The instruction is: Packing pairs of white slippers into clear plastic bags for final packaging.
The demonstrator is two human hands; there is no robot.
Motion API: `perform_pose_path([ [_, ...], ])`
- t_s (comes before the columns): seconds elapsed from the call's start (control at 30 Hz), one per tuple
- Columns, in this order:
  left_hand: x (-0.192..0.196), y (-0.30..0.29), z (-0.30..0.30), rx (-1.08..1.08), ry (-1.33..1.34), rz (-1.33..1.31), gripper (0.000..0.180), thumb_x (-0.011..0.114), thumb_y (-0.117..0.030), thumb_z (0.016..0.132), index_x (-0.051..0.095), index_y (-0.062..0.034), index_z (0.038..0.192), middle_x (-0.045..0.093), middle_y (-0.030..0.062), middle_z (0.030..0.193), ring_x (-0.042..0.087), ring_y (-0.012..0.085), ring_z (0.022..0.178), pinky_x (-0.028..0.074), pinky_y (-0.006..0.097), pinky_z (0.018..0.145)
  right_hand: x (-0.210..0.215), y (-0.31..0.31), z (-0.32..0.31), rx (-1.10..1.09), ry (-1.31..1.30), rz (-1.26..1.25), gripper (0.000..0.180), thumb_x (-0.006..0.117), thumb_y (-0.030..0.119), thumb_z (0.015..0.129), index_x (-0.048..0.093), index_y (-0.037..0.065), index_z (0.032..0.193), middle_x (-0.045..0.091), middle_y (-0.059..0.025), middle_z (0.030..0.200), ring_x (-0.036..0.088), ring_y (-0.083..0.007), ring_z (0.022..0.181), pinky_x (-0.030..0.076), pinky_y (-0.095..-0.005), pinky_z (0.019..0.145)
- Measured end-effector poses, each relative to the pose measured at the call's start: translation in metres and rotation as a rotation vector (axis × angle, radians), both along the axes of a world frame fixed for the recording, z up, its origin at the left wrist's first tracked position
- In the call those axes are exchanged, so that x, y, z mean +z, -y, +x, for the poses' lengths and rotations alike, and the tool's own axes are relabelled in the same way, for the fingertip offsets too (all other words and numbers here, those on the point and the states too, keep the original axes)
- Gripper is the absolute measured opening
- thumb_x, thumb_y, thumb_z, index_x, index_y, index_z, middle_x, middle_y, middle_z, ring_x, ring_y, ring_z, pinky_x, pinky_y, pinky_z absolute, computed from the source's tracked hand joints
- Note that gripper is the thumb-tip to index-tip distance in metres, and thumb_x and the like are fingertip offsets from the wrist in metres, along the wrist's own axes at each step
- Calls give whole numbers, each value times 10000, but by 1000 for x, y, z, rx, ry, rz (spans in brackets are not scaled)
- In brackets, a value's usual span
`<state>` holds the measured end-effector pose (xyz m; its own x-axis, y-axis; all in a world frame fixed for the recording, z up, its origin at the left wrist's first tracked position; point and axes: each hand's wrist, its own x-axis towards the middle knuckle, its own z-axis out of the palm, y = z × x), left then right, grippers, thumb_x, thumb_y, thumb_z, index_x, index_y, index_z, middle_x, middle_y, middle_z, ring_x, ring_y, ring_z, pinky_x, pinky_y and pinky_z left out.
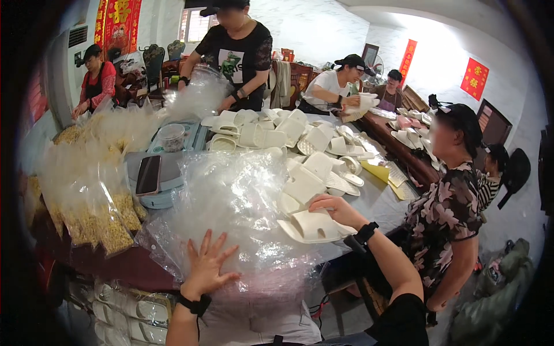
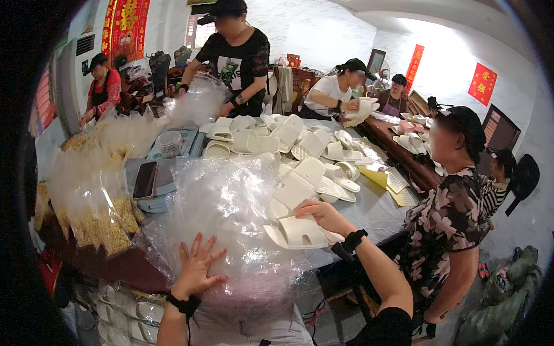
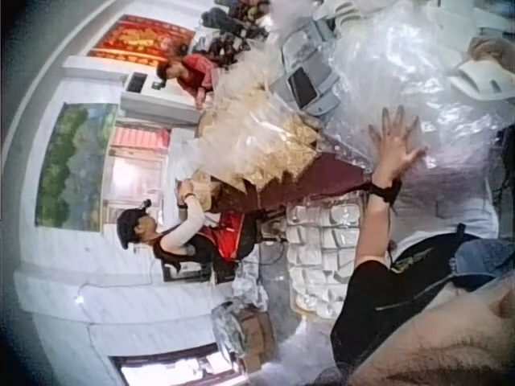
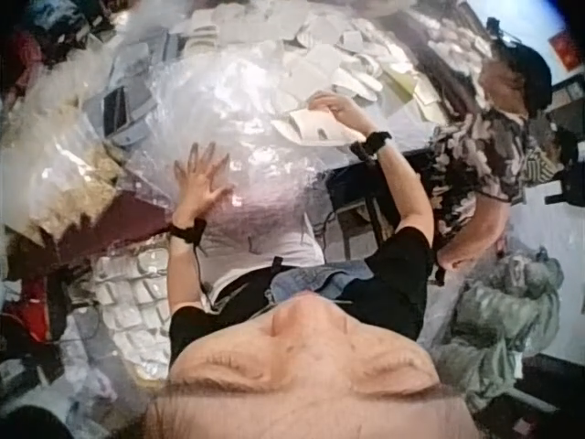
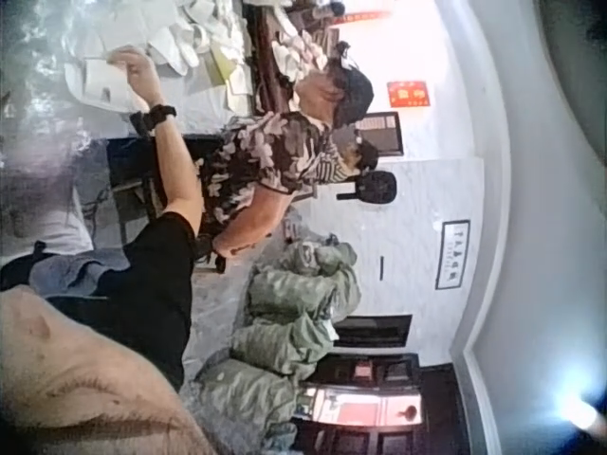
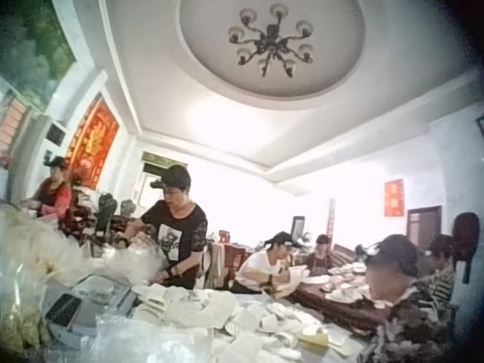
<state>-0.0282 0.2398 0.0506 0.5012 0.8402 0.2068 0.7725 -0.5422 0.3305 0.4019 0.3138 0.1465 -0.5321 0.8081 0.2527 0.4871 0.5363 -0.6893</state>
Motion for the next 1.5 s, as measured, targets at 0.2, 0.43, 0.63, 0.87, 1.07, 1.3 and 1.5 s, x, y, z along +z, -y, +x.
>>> perform_pose_path([
  [0.2, -2, 1, 2, -1, 25, 4, 763, 629, -730, 810, 500, -384, 1478, 262, 24, 1672, 83, 353, 1565, -10, 783, 1126, 9, -9, 17, -53, 270, 404, 400, 689, -23, 878, 736, 182, 1219, 441, -122, 1508, 406, -344, 1369, 342, -456, 1133],
  [0.43, -2, -1, 1, 15, 33, 17, 794, 583, -787, 807, 504, -371, 1479, 280, 38, 1665, 85, 357, 1565, -31, 759, 1132, -22, -28, 20, -237, 394, 131, 827, 763, 143, 852, 388, 335, 1564, 334, -226, 1568, 326, -429, 1443, 243, -561, 1172],
  [0.63, -8, 0, -4, 18, 51, 5, 802, 583, -793, 812, 519, -350, 1478, 282, 46, 1666, 67, 360, 1569, -67, 722, 1151, -14, -16, -12, -287, -194, 43, 149, 714, 40, 903, 788, 97, 1018, 594, -53, 1016, 599, -197, 1050, 454, -264, 941],
  [0.87, -7, -3, 0, 5, 22, 31, 805, 555, -791, 820, 479, -368, 1500, 238, 21, 1682, 52, 338, 1572, -6, 765, 1133, -29, -2, 8, 130, 314, 115, 575, 494, -174, 799, 748, 140, 1207, 603, -77, 1378, 504, -225, 1350, 381, -337, 1097],
  [1.07, -6, -1, 1, 14, 15, 25, 799, 602, -746, 818, 462, -373, 1511, 236, 9, 1682, 38, 323, 1576, -30, 751, 1147, -5, -4, 27, 160, 112, -253, 442, 559, -132, 886, 732, 80, 1232, 616, -71, 1387, 523, -249, 1335, 394, -344, 1111],
  [1.3, -4, -1, 2, 20, 50, -21, 813, 619, -761, 803, 498, -352, 1496, 216, 17, 1693, 3, 322, 1578, -95, 709, 1162, -16, 4, 45, 212, 369, -179, 797, 472, -231, 681, 713, 204, 1303, 501, -84, 1546, 235, -311, 1544, 234, -382, 1240],
  [1.5, -2, -1, 0, 22, 38, -45, 823, 597, -787, 801, 487, -365, 1499, 209, 15, 1694, 14, 325, 1578, -89, 707, 1167, -19, 18, 35, 147, 362, 16, 535, 649, -108, 760, 753, 169, 1206, 641, -59, 1392, 454, -304, 1409, 349, -397, 1171],
])
